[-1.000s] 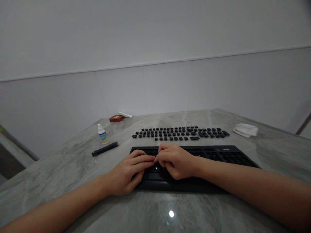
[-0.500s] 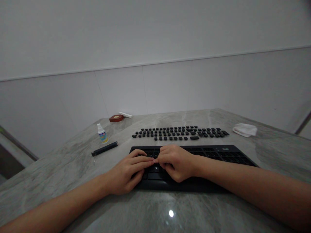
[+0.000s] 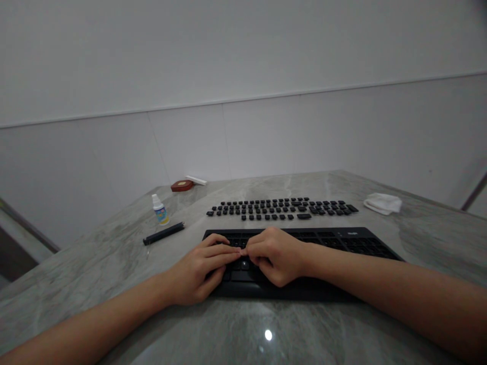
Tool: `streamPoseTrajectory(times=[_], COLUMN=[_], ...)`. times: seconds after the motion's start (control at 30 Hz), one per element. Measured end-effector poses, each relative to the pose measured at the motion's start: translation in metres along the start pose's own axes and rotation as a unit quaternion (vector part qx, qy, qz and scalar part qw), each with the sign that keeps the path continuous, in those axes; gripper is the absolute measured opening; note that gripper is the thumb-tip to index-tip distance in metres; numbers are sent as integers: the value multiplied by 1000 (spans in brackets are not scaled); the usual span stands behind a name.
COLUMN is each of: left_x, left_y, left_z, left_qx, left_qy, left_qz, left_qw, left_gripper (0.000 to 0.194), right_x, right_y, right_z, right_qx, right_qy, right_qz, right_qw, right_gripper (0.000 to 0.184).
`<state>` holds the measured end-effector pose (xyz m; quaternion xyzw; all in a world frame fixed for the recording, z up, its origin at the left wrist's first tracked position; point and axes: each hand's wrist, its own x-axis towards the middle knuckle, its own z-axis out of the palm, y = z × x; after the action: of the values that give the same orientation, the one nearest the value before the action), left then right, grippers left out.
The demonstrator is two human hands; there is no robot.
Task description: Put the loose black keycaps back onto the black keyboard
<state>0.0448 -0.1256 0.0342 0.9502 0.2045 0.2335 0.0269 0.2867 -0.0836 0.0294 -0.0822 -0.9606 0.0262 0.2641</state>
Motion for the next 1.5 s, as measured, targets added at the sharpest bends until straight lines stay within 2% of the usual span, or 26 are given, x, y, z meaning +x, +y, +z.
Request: streamPoseTrajectory(times=[0.3,0.5,0.83,1.13,1.5], left_x=[-1,0,-2,-1,6], left_y=[1,0,1,2,5], left_z=[0,0,1,1,-1], left_qx=[1,5,35,65,15], left_qy=[1,2,0,-3,5], left_qz=[2,8,15,26,17], left_qw=[1000,1000,999,998,1000], left_gripper=[47,48,47,45,45], right_x=[-2,-1,0,1,5], right_y=[0,0,-2,-4,-3], right_z=[2,1,0,0,-1], right_qx=[-27,-27,-71,-67,1], right_qy=[-2,1,-15,-20,-3], right_qz=[-27,-22,-60,-43,7], right_qw=[999,999,996,997,1000], right_gripper=[7,8,8,9,14])
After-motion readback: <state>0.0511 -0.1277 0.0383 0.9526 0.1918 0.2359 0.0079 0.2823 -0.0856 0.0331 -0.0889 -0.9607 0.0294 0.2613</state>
